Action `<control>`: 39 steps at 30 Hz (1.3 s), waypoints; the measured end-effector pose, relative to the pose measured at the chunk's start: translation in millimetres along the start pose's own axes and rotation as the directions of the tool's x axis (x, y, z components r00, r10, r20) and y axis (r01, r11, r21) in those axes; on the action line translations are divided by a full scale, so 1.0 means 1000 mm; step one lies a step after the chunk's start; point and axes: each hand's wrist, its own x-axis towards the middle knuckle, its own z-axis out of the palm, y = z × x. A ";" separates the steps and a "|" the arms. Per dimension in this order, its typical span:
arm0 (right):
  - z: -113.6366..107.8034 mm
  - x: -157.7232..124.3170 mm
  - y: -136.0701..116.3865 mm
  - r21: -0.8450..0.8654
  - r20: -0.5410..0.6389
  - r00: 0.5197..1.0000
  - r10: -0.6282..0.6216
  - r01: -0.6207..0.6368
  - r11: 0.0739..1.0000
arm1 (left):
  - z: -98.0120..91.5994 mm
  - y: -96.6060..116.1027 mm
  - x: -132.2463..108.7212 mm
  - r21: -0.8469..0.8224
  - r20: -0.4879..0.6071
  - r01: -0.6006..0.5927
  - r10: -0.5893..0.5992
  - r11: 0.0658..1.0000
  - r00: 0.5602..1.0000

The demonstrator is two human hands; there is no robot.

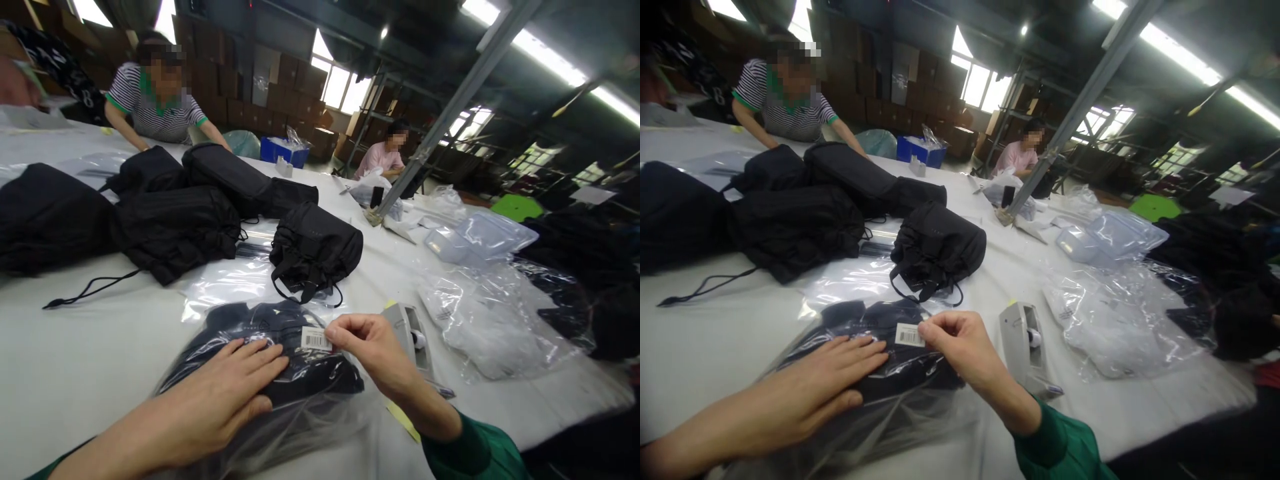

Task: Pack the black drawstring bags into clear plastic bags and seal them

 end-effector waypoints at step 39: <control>0.077 0.109 0.054 -0.214 0.154 0.839 0.523 -0.488 0.846 | -0.038 -0.042 -0.007 -0.273 -0.007 0.161 -0.169 0.948 0.986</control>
